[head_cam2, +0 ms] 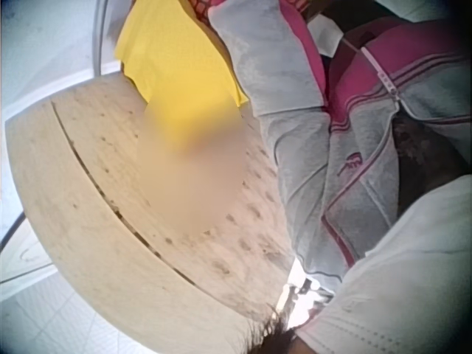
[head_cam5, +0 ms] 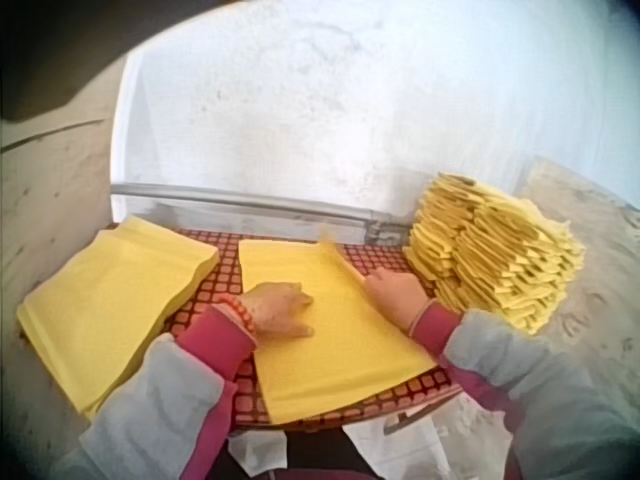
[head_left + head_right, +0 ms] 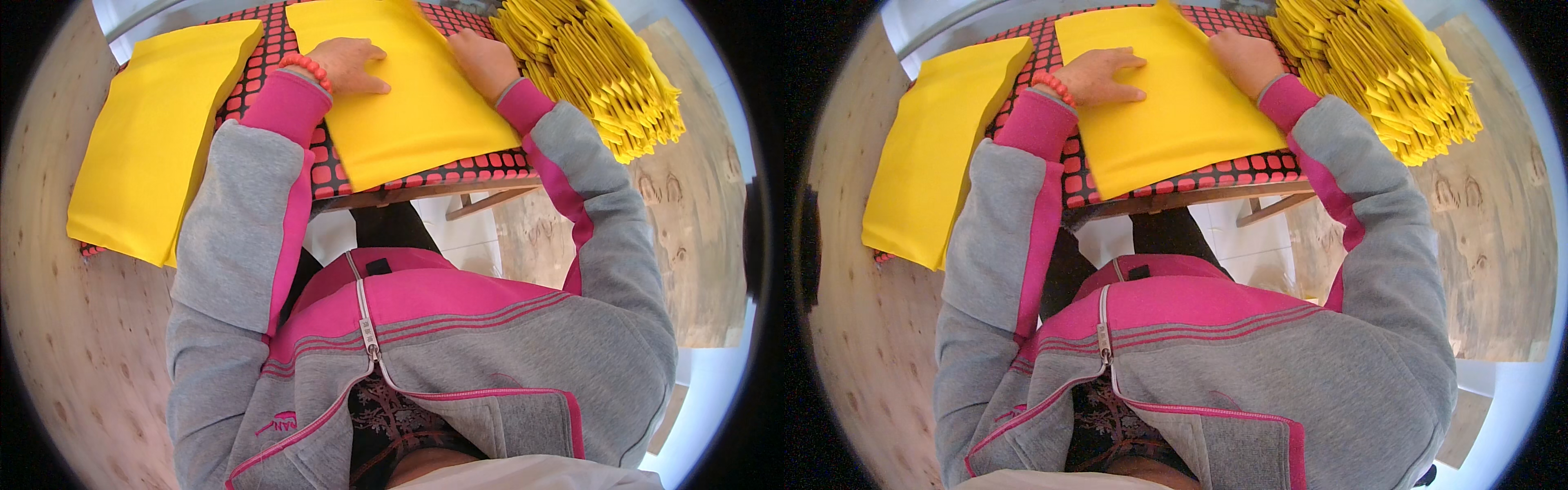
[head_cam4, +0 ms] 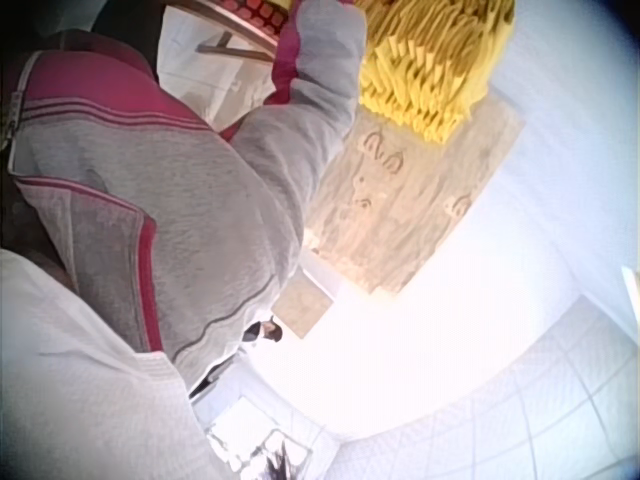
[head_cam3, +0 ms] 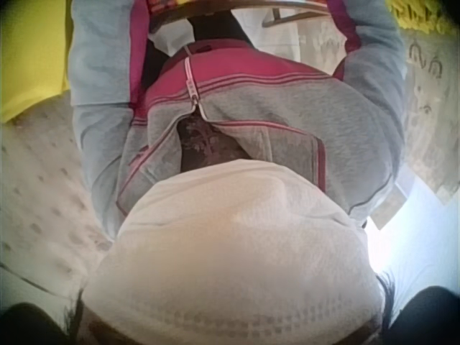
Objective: The person folds yellow paper sheets by hand on a patterned table, repeatedly folding each sheet in half and stacking the finished pieces. The person handles the sheets one at a time, aligning edges and pressing folds before placing them into a growing stack.
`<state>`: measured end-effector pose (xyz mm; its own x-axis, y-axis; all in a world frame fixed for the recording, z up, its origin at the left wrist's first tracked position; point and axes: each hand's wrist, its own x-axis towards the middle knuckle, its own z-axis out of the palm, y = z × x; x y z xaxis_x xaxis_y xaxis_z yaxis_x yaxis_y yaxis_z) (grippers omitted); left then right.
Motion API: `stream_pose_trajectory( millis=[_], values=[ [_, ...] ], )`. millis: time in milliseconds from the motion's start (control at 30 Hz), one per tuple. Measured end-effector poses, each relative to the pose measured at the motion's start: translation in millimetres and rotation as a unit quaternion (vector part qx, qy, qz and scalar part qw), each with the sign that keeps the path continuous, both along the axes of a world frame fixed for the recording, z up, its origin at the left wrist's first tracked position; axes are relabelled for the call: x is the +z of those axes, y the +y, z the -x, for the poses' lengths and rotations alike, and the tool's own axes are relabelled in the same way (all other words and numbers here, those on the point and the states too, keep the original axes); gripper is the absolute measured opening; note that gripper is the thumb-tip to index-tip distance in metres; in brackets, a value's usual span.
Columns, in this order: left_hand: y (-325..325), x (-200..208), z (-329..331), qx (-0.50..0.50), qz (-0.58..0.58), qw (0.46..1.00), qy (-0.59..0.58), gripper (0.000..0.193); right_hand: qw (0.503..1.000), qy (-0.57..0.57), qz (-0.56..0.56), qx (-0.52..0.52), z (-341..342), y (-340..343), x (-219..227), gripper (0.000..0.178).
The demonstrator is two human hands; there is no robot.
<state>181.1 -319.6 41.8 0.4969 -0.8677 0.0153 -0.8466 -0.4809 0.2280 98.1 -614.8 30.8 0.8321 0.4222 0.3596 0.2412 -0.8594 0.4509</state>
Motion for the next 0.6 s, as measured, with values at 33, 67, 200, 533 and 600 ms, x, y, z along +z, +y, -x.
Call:
stream_pose_trajectory(
  millis=[33,67,200,533,600],
  values=[
    [0,0,1,-0.005,0.002,1.000,0.002,0.071,0.994,-0.067,0.065,0.051,2,6,-3,0.017],
    [-1,-1,2,-0.005,0.000,1.000,-0.006,0.071,0.994,-0.042,0.090,0.034,4,10,-6,0.021],
    [-1,-3,1,-0.005,-0.004,1.000,-0.017,0.071,0.981,0.033,-0.177,-0.073,19,-8,6,0.024],
    [-3,-15,-13,-0.008,0.028,0.998,-0.057,0.069,0.614,0.386,-0.671,-0.153,42,-68,14,0.024],
    [-2,-18,-16,-0.014,0.042,0.997,-0.061,0.068,0.646,0.397,-0.633,-0.158,40,-69,14,0.024]
  ],
)
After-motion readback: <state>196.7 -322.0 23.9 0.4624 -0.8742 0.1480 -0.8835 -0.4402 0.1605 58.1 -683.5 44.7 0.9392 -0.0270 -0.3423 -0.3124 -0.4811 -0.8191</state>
